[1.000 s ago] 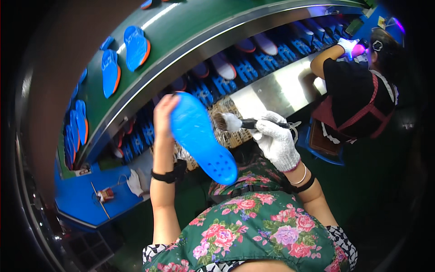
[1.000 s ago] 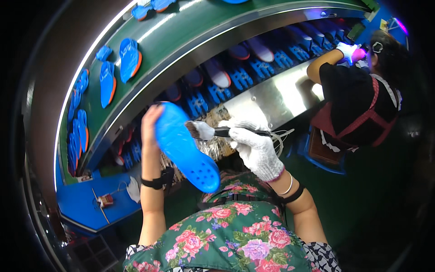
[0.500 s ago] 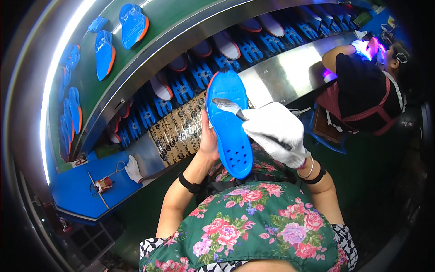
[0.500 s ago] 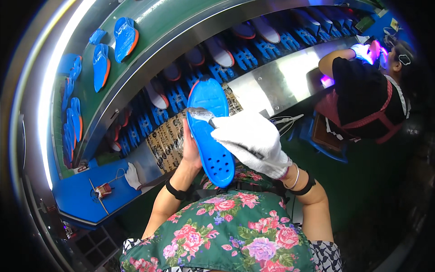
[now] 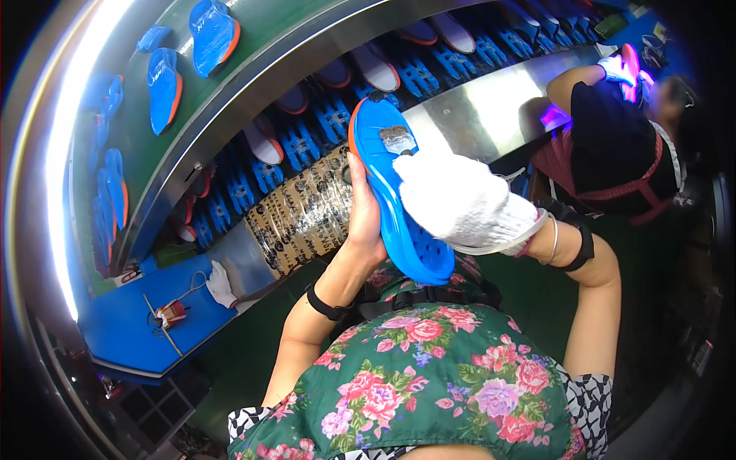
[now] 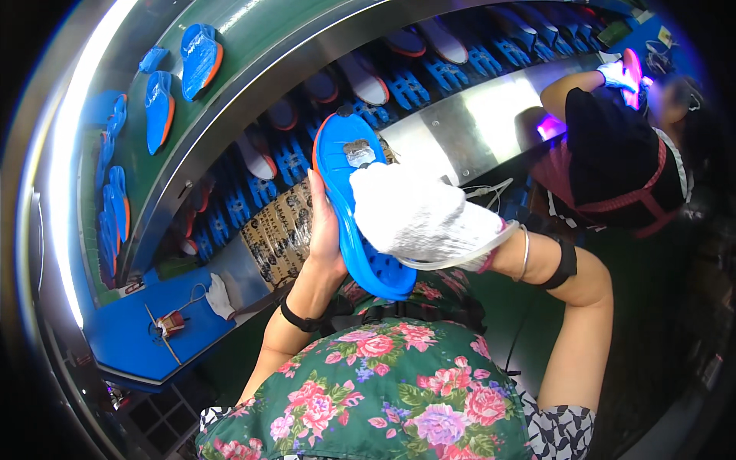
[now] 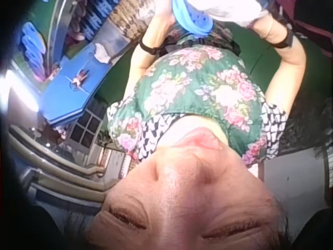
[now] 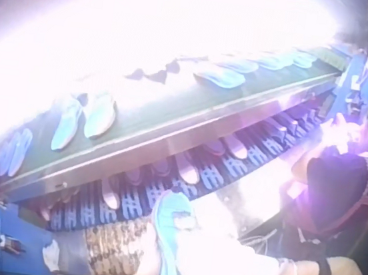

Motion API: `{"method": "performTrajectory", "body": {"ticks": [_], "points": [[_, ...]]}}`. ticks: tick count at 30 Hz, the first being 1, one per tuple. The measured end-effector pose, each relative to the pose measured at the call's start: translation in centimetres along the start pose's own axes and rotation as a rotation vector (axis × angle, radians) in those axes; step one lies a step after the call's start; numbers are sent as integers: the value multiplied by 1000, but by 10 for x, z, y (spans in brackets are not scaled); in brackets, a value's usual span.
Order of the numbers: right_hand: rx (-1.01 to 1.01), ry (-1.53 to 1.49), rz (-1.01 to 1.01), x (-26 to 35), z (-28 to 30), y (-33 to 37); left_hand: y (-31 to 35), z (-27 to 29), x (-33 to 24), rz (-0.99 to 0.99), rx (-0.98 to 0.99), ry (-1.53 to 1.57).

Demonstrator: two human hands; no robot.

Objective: Applying adhesive or primer to the bottom of shoe soles using a brush on a conveyor line.

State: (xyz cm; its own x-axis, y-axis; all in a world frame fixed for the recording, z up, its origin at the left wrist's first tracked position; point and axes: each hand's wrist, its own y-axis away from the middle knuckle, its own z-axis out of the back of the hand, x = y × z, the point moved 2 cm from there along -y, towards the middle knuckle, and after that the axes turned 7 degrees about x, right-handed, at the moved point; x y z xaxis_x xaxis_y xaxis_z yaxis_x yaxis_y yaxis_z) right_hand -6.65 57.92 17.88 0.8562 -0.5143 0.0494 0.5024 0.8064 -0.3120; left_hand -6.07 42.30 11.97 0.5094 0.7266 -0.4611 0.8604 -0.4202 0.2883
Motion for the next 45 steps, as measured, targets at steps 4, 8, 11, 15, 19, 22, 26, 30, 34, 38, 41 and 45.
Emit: {"method": "performTrajectory", "body": {"ticks": [4,8,11,15,19,22,26,30,34,38,41,45], "points": [[-56,-210,122,-9,-14,12,-4,4,8,-13,-46,-61],[-31,-274,173,-12,-24,24,-5,11,19,33,-48,-43],[8,-233,179,-7,-20,27,-6,5,17,115,-42,-73],[50,-200,192,-2,-10,31,-8,4,26,166,-35,-27],[63,-170,238,6,16,32,-11,5,31,204,-125,-56],[275,-174,192,15,23,28,-19,21,37,203,-140,-73],[326,-125,121,25,47,32,-21,25,35,242,-80,-109],[200,-425,171,26,58,43,-25,25,25,195,-17,-86],[-11,-418,170,8,82,44,-24,29,19,140,173,114],[-118,-630,136,-8,75,53,-19,22,20,124,202,196],[-118,-789,113,-20,70,56,-15,22,19,135,338,227],[-196,-943,31,-24,63,52,-11,16,21,134,366,227]]}}
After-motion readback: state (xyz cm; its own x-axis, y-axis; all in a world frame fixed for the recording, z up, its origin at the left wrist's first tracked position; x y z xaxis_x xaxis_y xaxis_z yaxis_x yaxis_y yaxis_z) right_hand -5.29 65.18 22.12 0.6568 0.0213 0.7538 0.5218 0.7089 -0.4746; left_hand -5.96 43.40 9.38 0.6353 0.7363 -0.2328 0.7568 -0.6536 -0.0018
